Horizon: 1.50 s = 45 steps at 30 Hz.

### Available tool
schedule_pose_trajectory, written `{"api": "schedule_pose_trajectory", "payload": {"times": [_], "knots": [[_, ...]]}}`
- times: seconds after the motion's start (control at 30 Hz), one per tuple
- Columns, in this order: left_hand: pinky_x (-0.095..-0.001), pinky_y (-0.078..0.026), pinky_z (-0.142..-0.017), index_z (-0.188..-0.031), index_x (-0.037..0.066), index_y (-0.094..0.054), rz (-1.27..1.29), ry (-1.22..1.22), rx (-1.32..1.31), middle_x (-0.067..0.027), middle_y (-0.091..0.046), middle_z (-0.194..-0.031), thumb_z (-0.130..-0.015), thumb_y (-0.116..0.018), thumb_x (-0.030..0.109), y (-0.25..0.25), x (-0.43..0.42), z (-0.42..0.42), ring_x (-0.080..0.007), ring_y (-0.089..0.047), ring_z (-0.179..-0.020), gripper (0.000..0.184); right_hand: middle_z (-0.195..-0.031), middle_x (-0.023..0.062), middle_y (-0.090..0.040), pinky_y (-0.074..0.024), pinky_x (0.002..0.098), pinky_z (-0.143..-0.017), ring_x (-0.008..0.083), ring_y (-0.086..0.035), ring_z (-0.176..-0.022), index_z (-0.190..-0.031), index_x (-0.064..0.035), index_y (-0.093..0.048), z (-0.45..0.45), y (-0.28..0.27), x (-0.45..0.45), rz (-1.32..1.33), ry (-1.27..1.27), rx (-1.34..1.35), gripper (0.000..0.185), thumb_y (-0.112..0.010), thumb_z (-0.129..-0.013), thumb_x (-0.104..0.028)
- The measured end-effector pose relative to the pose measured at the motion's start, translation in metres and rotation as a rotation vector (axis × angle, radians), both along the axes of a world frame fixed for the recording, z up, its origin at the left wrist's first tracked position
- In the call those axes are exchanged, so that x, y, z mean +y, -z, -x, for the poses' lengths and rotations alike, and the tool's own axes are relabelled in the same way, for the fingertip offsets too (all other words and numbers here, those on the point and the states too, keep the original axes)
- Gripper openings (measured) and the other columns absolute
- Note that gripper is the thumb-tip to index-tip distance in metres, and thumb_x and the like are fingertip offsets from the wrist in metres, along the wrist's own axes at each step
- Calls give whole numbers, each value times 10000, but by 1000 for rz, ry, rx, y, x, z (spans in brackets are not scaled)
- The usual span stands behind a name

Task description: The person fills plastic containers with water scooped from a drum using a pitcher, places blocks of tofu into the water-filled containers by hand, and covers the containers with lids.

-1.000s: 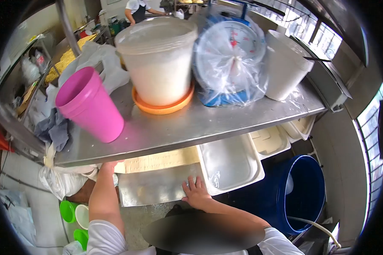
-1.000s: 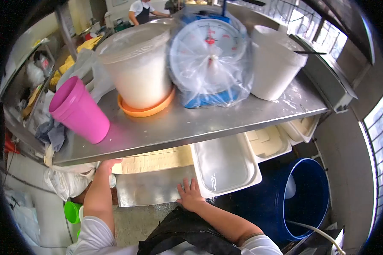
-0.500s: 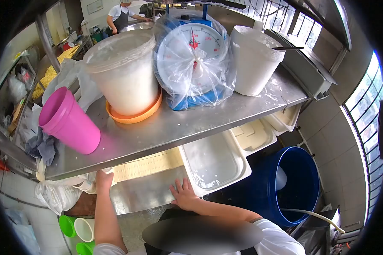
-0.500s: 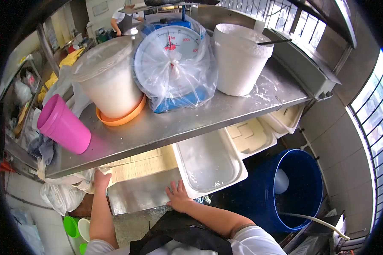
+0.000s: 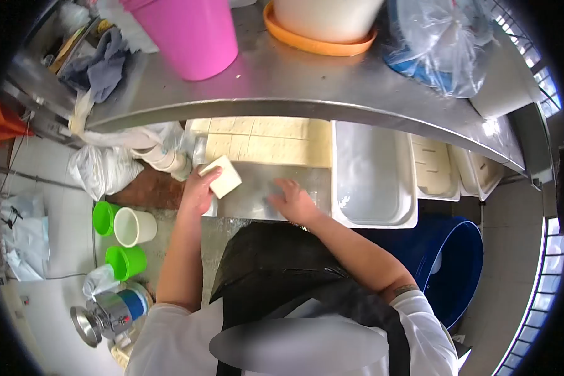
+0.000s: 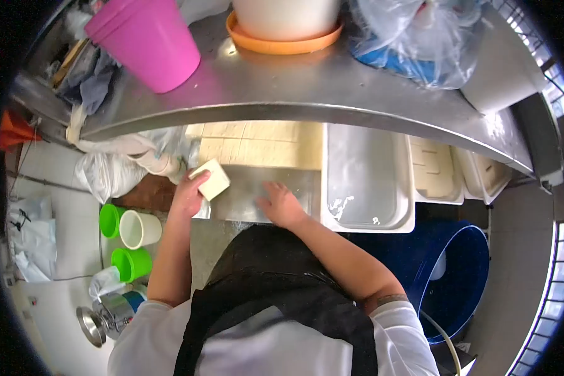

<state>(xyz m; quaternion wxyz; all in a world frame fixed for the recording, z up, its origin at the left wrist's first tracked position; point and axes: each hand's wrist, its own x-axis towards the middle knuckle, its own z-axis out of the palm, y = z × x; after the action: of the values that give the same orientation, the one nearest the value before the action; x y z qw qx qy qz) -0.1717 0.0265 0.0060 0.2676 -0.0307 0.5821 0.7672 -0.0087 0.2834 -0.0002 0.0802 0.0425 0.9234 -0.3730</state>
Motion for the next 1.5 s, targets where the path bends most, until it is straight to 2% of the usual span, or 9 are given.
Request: {"api": "schedule_pose_trajectory", "payload": {"times": [0.13,0.23,0.37,0.53,0.67,0.8,1.07,1.2,1.5], "knots": [[-416,-578,-973,-1313,-10,-559,-281,160,-254,-120,-684,-1199,-921,-768,133,12,20,-32,-250,-695,-1112,467,-1361,178,-612,-494,398,-1034,271,-612,-1201,-1503,9,-433,19,-15,-8,858,308,-290,672,-650,-1027,-414],[-406,-564,-991,-1345,-9,-542,-315,272,-258,-121,-672,-1232,-953,-758,185,2,47,-48,-237,-681,-1142,488,-1300,129,-628,-497,354,-1003,209,-608,-1142,-1477,22,-469,7,-36,-18,1122,424,-100,649,-660,-1032,-410],[-331,-529,-955,-1420,38,-501,-182,391,-160,-76,-645,-1259,-1023,-693,375,-26,92,-58,-176,-630,-1142,554,-1296,123,-643,-496,357,-1016,205,-614,-1162,-1456,29,-498,-2,-37,-3,874,338,125,590,-684,-1024,-327],[-353,-521,-954,-1315,77,-603,179,374,232,-65,-652,-1269,-1049,-637,400,-74,108,-38,-191,-609,-1155,419,-1269,119,-672,-524,382,-1009,239,-661,-1159,-1411,7,-531,-34,-86,67,1512,639,207,444,-627,-1013,-164],[-480,-509,-989,-1265,-58,-631,1138,-127,870,-248,-713,-1161,-986,-674,495,26,47,83,-390,-658,-1143,622,-1161,75,-689,-538,350,-779,161,-668,-970,-1389,-73,-565,-64,-73,137,1185,897,238,431,-640,-1007,-258],[-509,-462,-1057,-1248,-53,-650,1454,134,580,-293,-693,-1210,-1006,-566,580,49,49,108,-450,-626,-1198,683,-1117,66,-702,-523,335,-763,166,-665,-933,-1373,-67,-588,-65,-23,172,1005,1023,169,475,-703,-978,-305],[-477,-451,-1099,-1428,-42,-531,924,71,204,-223,-613,-1421,-897,-748,574,31,61,102,-362,-580,-1329,842,-1111,141,-752,-541,380,-885,209,-690,-1005,-1244,-28,-687,-36,26,178,91,818,15,406,-733,-936,-288],[-623,-397,-1088,-1504,85,-484,446,-43,-280,-153,-589,-1422,-846,-838,424,31,46,119,-350,-548,-1315,820,-1156,153,-743,-537,396,-914,237,-687,-1048,-1311,-33,-651,-31,62,189,308,817,97,487,-757,-906,-281],[-424,-530,-903,-1287,44,-557,373,30,192,-131,-646,-1270,-858,-842,269,54,38,91,-244,-643,-1141,562,-1272,207,-692,-535,405,-960,314,-710,-1062,-1331,4,-629,-35,0,164,-12,993,234,536,-718,-939,-350]]}}
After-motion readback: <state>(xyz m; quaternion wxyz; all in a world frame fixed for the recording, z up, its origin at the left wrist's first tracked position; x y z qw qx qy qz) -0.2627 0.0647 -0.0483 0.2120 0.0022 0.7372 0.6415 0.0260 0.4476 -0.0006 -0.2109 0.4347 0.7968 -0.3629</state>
